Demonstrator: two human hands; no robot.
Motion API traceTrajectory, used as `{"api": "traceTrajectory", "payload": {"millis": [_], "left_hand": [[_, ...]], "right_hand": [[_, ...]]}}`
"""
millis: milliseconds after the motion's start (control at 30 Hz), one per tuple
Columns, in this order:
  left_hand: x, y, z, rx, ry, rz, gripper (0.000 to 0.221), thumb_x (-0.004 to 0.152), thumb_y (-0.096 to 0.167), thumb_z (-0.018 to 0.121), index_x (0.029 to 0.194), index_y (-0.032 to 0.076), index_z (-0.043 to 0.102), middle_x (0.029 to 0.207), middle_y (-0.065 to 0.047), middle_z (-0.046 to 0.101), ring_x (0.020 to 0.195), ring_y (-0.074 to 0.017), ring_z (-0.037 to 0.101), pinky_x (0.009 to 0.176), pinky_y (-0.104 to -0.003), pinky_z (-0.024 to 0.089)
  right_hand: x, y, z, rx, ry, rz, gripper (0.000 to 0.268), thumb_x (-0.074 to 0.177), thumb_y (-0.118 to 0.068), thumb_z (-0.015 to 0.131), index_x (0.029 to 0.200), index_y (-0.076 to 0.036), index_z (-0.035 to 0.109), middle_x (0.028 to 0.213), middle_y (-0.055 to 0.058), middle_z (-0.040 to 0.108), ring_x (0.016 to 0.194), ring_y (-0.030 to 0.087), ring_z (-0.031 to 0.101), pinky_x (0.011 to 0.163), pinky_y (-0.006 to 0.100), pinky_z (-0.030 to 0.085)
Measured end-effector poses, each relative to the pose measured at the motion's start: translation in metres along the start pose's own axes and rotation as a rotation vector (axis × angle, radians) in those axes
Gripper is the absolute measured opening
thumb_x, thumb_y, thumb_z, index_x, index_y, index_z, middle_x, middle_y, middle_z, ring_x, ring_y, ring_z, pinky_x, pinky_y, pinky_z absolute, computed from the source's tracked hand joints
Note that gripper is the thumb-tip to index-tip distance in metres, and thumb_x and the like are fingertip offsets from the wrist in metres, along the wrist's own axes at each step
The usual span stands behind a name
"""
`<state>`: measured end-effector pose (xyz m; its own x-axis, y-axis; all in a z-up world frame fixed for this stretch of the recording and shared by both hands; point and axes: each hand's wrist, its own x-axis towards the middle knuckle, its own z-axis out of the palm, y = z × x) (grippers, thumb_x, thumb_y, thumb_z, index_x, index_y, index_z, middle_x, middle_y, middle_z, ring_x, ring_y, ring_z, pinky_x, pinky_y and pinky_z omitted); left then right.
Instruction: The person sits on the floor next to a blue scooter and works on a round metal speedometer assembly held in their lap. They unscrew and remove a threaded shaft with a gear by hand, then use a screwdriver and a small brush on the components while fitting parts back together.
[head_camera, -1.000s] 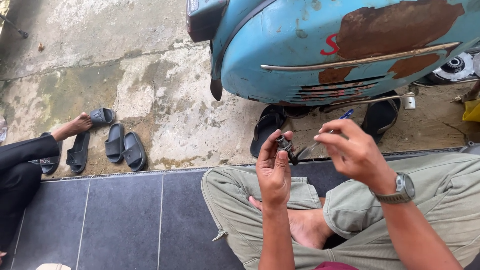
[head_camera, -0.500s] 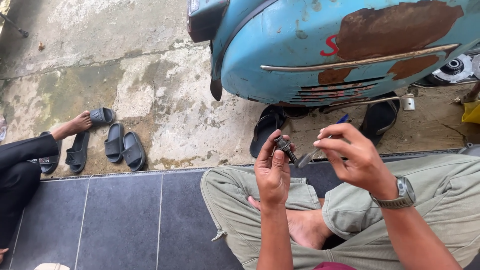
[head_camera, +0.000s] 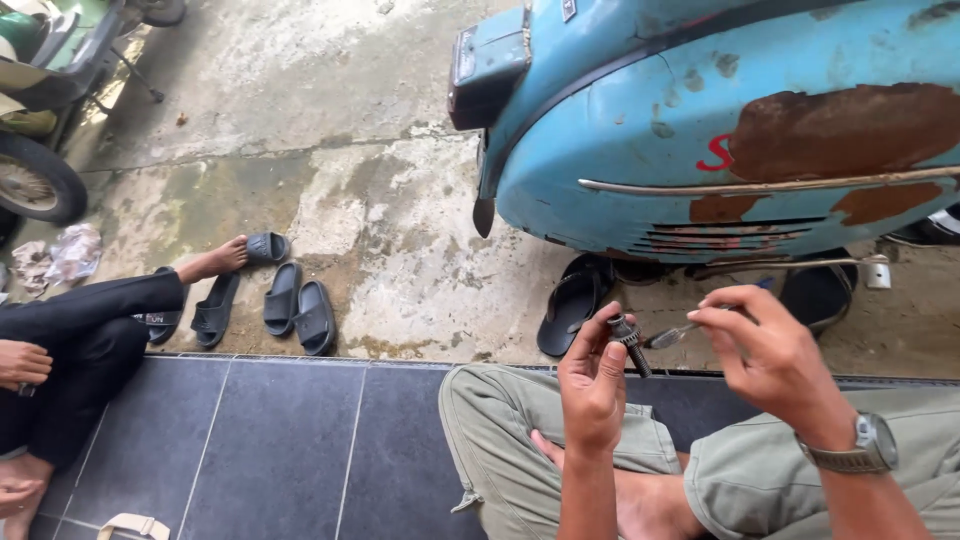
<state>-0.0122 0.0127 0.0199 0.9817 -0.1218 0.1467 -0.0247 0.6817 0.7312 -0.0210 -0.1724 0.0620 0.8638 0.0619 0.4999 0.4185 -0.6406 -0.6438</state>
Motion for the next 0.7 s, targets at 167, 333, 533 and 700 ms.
{"api": "traceTrajectory", "payload": {"millis": [167,333,533,700], "left_hand": [[0.001,-0.004,-0.006,-0.003,0.016,0.028,0.044,0.102,0.003,0.062,0.146,0.002,0.054,0.127,-0.013,0.066,0.114,-0.0177,0.063,0.103,-0.028,0.050],[-0.004,0.008,-0.012,-0.008,0.027,0.032,0.039,0.100,0.002,0.062,0.139,-0.001,0.058,0.126,-0.013,0.066,0.115,-0.0171,0.063,0.104,-0.027,0.048],[-0.003,0.018,-0.016,0.017,0.045,0.015,0.037,0.099,0.003,0.062,0.136,-0.001,0.059,0.123,-0.013,0.068,0.110,-0.0159,0.063,0.101,-0.027,0.050],[-0.002,0.023,-0.019,0.080,0.039,0.039,0.035,0.101,0.006,0.060,0.135,-0.001,0.059,0.121,-0.015,0.069,0.113,-0.0191,0.065,0.104,-0.031,0.049]], "right_hand": [[-0.002,-0.013,0.004,0.106,-0.025,-0.030,0.033,0.076,0.009,0.071,0.103,-0.009,0.073,0.118,0.005,0.069,0.086,0.015,0.069,0.066,0.026,0.055],[0.003,-0.015,0.012,-0.015,0.005,0.004,0.028,0.079,0.006,0.071,0.104,-0.007,0.073,0.115,0.005,0.069,0.082,0.017,0.066,0.070,0.029,0.053],[0.005,-0.027,0.027,0.067,-0.027,0.008,0.028,0.078,0.005,0.071,0.102,-0.008,0.074,0.117,0.004,0.070,0.093,0.016,0.072,0.077,0.027,0.059],[0.006,-0.018,0.029,-0.043,-0.012,0.064,0.025,0.081,0.002,0.071,0.103,-0.009,0.075,0.114,0.003,0.070,0.088,0.016,0.069,0.071,0.028,0.056]]}}
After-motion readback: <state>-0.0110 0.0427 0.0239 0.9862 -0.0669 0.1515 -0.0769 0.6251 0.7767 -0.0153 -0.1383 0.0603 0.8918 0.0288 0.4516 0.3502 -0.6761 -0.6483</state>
